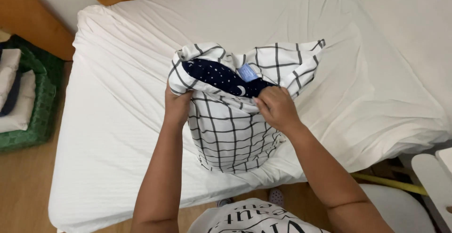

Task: The person removes a pillow from a checkered pillowcase, folds the case, and places it on a stack of linens. They then remove a white fitted sheet from the bed and fold it by hand.

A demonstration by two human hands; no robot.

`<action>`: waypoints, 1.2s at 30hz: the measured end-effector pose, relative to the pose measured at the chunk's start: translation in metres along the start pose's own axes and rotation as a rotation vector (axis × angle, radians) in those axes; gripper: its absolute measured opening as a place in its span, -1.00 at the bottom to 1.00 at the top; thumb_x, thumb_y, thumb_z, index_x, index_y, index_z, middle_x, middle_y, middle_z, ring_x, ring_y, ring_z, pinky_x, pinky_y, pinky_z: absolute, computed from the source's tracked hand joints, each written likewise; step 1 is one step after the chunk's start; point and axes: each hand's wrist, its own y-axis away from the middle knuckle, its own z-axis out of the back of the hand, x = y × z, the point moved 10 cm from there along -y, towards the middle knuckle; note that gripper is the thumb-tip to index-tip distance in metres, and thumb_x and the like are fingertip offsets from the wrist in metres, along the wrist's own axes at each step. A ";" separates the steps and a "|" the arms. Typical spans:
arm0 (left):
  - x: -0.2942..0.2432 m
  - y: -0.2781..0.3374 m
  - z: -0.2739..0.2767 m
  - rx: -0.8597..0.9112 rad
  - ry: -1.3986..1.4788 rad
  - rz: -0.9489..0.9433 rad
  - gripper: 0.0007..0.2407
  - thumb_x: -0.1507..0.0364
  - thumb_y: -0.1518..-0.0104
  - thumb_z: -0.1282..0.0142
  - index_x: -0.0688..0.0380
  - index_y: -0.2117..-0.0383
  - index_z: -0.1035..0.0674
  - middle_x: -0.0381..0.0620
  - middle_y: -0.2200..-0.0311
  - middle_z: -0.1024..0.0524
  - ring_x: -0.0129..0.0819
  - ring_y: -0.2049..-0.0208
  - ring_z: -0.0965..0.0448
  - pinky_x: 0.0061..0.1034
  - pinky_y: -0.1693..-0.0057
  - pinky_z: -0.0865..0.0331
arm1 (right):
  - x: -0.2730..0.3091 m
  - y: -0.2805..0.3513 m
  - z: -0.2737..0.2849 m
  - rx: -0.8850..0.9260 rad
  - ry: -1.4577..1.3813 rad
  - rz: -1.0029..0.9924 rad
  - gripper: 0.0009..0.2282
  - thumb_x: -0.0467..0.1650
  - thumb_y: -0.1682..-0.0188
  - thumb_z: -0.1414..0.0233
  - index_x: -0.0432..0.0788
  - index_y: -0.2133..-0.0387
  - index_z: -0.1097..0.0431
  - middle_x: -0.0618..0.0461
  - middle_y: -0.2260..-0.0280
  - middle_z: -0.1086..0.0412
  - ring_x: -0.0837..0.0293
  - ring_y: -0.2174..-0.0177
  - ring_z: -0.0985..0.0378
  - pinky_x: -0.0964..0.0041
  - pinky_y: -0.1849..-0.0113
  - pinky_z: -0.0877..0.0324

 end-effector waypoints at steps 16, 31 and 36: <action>0.050 -0.016 -0.017 0.090 0.169 0.194 -0.50 0.76 -0.08 -0.13 0.25 -0.21 -0.39 -0.02 -0.06 -0.53 -0.33 -0.06 -0.54 -0.44 -0.16 -0.46 | -0.139 -0.024 0.100 -0.019 0.690 -0.566 -0.40 -0.16 0.38 -0.40 -0.24 0.11 -0.45 -0.25 0.15 -0.27 -0.23 0.12 -0.25 -0.13 0.17 -0.22; 0.050 -0.025 -0.030 0.123 0.205 0.177 -0.51 0.71 -0.08 -0.07 0.21 -0.22 -0.41 -0.07 -0.09 -0.53 -0.36 -0.10 -0.53 -0.44 -0.21 -0.43 | -0.123 -0.095 -0.030 0.444 0.119 -0.107 -0.24 -0.15 0.47 -0.41 -0.20 -0.03 -0.32 -0.30 0.08 -0.36 -0.30 0.03 -0.39 -0.14 0.04 -0.26; 0.050 -0.035 0.004 -0.072 0.155 0.259 -0.55 0.69 -0.11 -0.04 0.22 -0.19 -0.39 0.01 -0.03 -0.54 -0.31 -0.02 -0.54 -0.43 -0.13 -0.46 | -0.199 -0.057 -0.050 0.921 0.204 -0.336 -0.41 -0.16 0.25 -0.29 -0.07 -0.08 -0.35 -0.11 -0.02 -0.42 -0.10 -0.01 -0.46 0.08 -0.01 -0.37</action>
